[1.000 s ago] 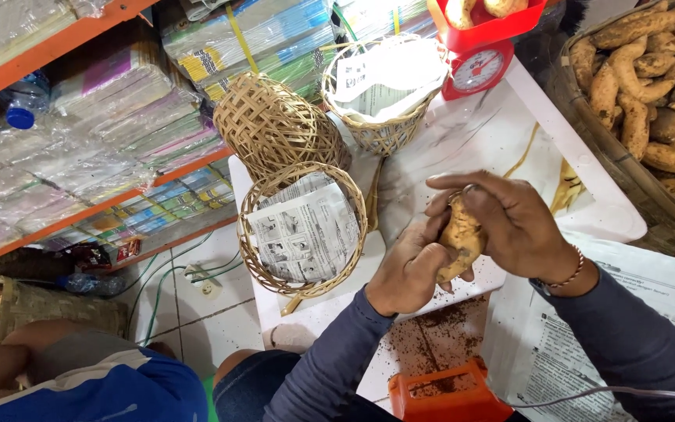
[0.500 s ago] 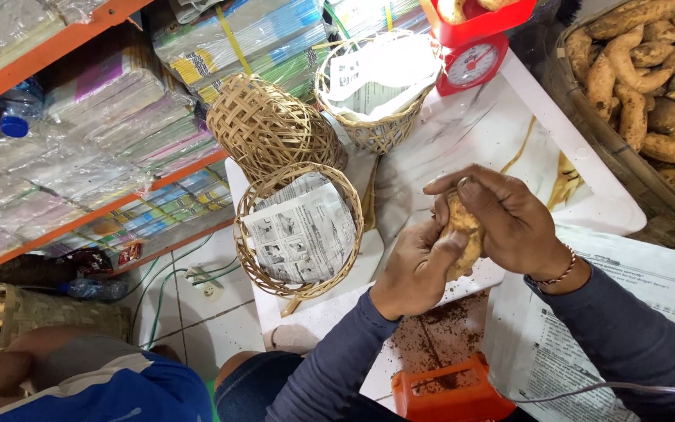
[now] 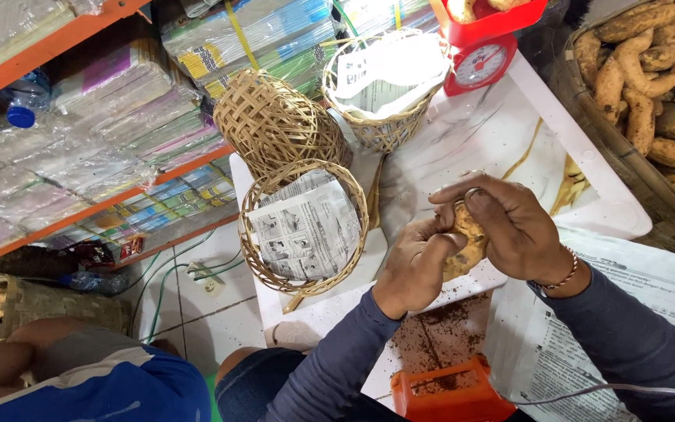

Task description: Inspecting tubers for quality by hand, weighing them on a scale, and recording data on a paper log.

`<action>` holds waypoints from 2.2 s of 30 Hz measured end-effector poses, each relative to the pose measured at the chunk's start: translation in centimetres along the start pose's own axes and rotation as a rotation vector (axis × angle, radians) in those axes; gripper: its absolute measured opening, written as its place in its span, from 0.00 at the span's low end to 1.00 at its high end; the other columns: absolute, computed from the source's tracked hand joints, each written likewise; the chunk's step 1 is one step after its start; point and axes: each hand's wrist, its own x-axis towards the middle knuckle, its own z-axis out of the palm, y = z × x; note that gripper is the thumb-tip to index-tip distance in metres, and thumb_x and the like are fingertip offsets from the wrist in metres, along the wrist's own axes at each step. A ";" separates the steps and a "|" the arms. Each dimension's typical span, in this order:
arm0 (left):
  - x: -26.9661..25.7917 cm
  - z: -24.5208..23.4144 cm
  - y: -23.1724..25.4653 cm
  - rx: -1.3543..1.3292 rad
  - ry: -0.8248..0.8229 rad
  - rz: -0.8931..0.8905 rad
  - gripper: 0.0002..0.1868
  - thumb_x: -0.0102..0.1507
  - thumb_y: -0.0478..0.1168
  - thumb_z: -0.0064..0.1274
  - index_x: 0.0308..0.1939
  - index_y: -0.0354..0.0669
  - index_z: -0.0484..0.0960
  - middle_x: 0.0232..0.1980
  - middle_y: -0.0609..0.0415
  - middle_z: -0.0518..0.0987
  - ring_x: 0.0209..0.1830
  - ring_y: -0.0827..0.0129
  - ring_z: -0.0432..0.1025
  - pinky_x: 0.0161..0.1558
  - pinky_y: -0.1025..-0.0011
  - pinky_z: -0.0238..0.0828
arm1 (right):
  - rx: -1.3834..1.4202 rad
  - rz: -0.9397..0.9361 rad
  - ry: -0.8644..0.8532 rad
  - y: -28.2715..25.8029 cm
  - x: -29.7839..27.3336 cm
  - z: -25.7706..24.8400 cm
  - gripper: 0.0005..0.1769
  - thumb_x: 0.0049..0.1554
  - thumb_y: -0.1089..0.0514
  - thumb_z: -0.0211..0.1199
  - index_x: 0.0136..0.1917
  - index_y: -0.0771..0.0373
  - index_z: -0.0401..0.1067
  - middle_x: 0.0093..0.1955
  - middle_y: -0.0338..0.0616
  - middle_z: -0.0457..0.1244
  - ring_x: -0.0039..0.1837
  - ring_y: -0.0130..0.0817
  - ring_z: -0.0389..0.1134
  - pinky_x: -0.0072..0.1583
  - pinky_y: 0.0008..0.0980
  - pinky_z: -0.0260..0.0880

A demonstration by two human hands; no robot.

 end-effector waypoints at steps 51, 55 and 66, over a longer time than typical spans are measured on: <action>-0.4 0.1 0.9 0.174 -0.112 0.116 0.13 0.71 0.46 0.47 0.39 0.40 0.74 0.18 0.53 0.70 0.16 0.67 0.68 0.23 0.72 0.69 | 0.597 0.162 -0.042 -1.3 0.7 -0.6 0.37 0.54 0.61 0.60 0.76 0.67 0.57 0.56 0.57 0.69 0.56 0.40 0.74 0.53 0.36 0.76; -1.1 -0.2 -1.6 -0.201 -0.235 0.102 0.14 0.78 0.42 0.34 0.46 0.36 0.70 0.21 0.51 0.67 0.19 0.71 0.65 0.26 0.71 0.71 | 0.299 0.016 -0.206 -3.0 0.6 -0.8 0.25 0.57 0.60 0.61 0.67 0.72 0.70 0.54 0.55 0.68 0.58 0.45 0.72 0.60 0.47 0.73; -9.1 -0.4 -2.6 0.637 0.024 -0.108 0.33 0.66 0.55 0.49 0.69 0.38 0.69 0.34 0.54 0.75 0.28 0.67 0.71 0.34 0.66 0.77 | -0.531 0.468 0.260 -4.9 9.1 -7.7 0.29 0.56 0.55 0.68 0.68 0.63 0.66 0.61 0.50 0.67 0.59 0.43 0.71 0.56 0.42 0.73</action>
